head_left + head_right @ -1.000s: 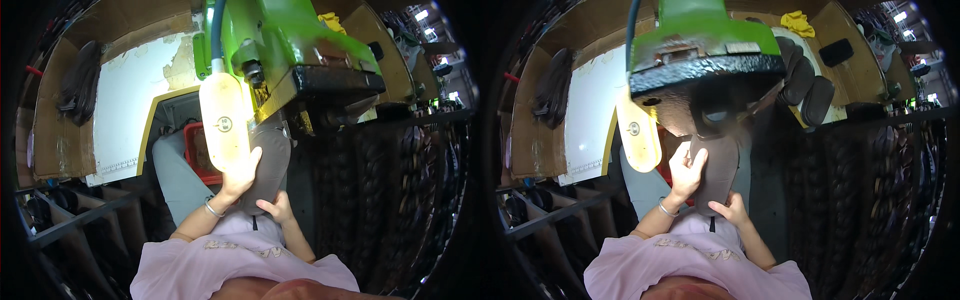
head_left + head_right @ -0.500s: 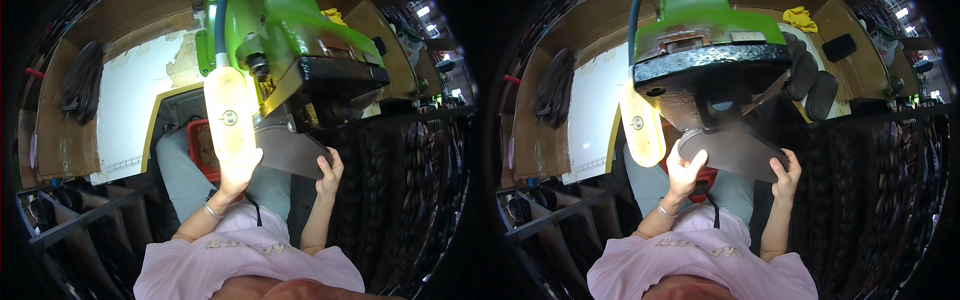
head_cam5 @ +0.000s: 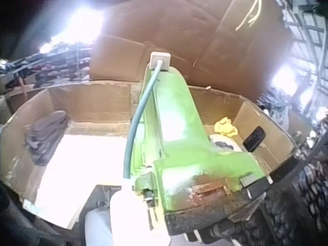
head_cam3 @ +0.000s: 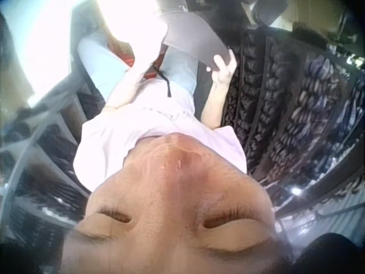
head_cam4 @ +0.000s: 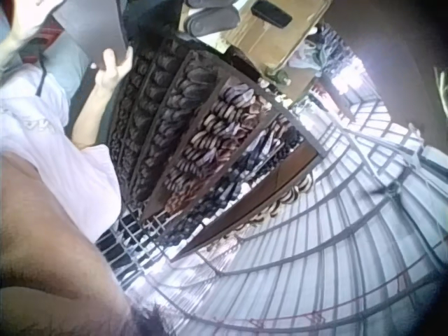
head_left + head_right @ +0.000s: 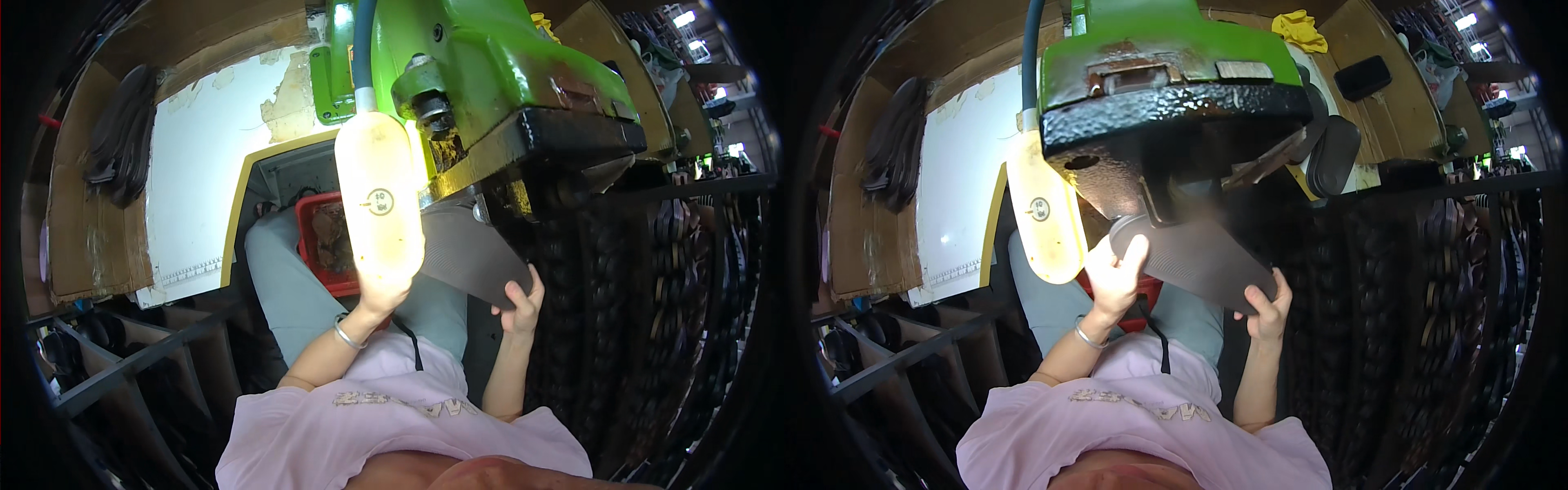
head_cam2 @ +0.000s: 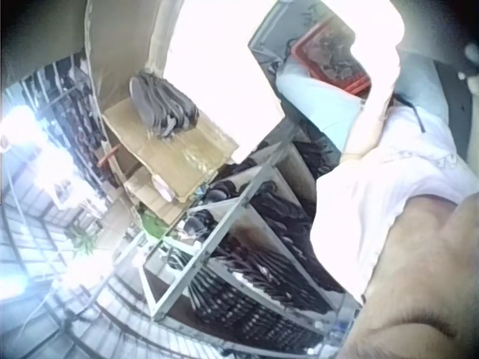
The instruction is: The person repeatedly smooths the edges of dark shoe parts against a grinding machine. They handle the parts one at a time, rotating them to grind different edges, and place the finished pieces into a red bin below the machine.
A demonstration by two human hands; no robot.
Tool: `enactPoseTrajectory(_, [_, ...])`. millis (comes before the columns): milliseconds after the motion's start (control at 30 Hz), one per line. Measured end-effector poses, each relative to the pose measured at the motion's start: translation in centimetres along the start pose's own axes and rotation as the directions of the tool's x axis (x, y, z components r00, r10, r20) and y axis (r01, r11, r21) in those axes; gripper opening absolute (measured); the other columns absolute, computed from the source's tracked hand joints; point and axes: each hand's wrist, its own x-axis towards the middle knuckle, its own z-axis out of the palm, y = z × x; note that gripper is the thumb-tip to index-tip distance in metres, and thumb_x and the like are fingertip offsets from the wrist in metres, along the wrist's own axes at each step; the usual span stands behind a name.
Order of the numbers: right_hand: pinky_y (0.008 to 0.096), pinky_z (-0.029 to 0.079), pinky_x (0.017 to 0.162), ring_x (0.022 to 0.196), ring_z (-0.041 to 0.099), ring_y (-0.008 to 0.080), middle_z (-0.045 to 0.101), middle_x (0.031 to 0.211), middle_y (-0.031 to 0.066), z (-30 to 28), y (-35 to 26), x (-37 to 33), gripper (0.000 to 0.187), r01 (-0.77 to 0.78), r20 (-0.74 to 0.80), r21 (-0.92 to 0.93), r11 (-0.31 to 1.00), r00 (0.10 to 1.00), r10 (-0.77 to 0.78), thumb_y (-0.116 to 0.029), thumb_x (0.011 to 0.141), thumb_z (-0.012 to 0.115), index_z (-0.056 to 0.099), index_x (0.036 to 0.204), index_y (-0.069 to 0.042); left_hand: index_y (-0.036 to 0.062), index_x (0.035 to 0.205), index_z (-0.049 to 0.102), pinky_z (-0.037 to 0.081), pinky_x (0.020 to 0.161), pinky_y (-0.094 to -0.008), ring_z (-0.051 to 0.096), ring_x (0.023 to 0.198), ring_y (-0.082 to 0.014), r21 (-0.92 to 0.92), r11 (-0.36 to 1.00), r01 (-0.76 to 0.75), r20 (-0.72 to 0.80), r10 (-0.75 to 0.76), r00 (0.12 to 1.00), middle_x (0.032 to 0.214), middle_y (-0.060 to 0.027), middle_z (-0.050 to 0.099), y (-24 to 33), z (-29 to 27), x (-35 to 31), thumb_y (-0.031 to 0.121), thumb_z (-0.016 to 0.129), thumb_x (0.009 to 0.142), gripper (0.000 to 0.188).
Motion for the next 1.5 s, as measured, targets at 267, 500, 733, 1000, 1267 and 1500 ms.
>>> enactPoseTrajectory(267, [0.0215, 0.039, 0.035, 0.052, 0.056, 0.0128, 0.06, 0.08, 0.0108, 4.1, -2.9, 6.0, 0.034, 0.114, 0.097, -0.11, 0.987, 0.99, -0.103, -0.01, 0.077, 0.07, 0.053, 0.103, 0.003, -0.0044, 0.118, 0.054, 0.044, 0.093, -0.0318, 0.058, 0.102, -0.0194, 0.095, 0.995, 0.024, 0.129, -0.037, 0.991, 0.108, -0.0112, 0.062, 2.0, -4.7, 0.3, -0.001, 0.065, 0.082, 0.038])
enactPoseTrajectory(500, [0.0193, 0.044, 0.036, 0.061, 0.059, 0.0099, 0.063, 0.085, 0.0071, 8.1, -2.2, 8.3, 0.033, 0.061, 0.42, -0.12, 0.991, 0.907, -0.005, -0.003, 0.075, 0.071, 0.056, 0.104, 0.0, -0.0061, 0.105, 0.06, 0.048, 0.082, -0.0255, 0.062, 0.089, -0.0135, 0.19, 0.982, 0.013, 0.02, -0.017, 1.0, 0.096, -0.0087, 0.066, 5.0, -8.4, 0.9, -0.002, 0.066, 0.081, 0.025])
enactPoseTrajectory(733, [0.0261, 0.053, 0.07, 0.081, 0.064, 0.0148, 0.066, 0.097, 0.0077, 11.9, -0.4, 6.5, 0.038, 0.185, 0.51, -0.227, 0.956, 0.859, -0.045, -0.001, 0.073, 0.076, 0.061, 0.108, 0.001, 0.0005, 0.09, 0.055, 0.047, 0.074, -0.0237, 0.058, 0.078, -0.0088, 0.067, 0.966, 0.248, 0.043, -0.251, 0.967, 0.086, -0.0061, 0.063, 4.6, -13.6, -1.7, 0.001, 0.068, 0.082, 0.015])
enactPoseTrajectory(1000, [0.023, 0.052, 0.066, 0.075, 0.062, 0.011, 0.063, 0.083, 0.0081, 14.8, -0.4, 5.4, 0.03, 0.181, 0.367, -0.141, 0.973, 0.923, -0.118, 0.009, 0.067, 0.077, 0.055, 0.088, 0.004, -0.0066, 0.117, 0.054, 0.044, 0.093, -0.0305, 0.056, 0.106, -0.0172, 0.251, 0.87, 0.425, 0.363, -0.492, 0.791, 0.113, -0.0111, 0.061, 0.3, -6.6, -6.4, 0.006, 0.068, 0.084, 0.038])
enactPoseTrajectory(1267, [0.0267, 0.05, 0.075, 0.08, 0.064, 0.013, 0.068, 0.087, 0.0083, 8.0, 1.9, 1.3, 0.03, 0.314, 0.497, -0.583, 0.749, 0.868, 0.023, -0.011, 0.072, 0.08, 0.063, 0.094, 0.001, -0.0017, 0.125, 0.046, 0.043, 0.095, -0.0339, 0.055, 0.107, -0.0185, -0.489, 0.868, -0.082, -0.319, -0.091, 0.943, 0.119, -0.0113, 0.056, 1.9, -5.2, 1.1, 0.006, 0.05, 0.095, 0.031])
enactPoseTrajectory(1500, [0.0196, 0.049, 0.054, 0.064, 0.057, 0.0068, 0.062, 0.081, 0.0062, 8.3, 4.6, 0.6, 0.017, 0.276, 0.22, -0.377, 0.884, 0.954, -0.204, -0.006, 0.087, 0.065, 0.058, 0.099, 0.005, 0.0051, 0.128, 0.047, 0.037, 0.105, -0.0422, 0.052, 0.115, -0.023, -0.681, 0.733, 0.007, -0.219, -0.212, 0.952, 0.122, -0.0082, 0.055, 0.1, -9.7, 0.9, -0.002, 0.049, 0.09, 0.039])
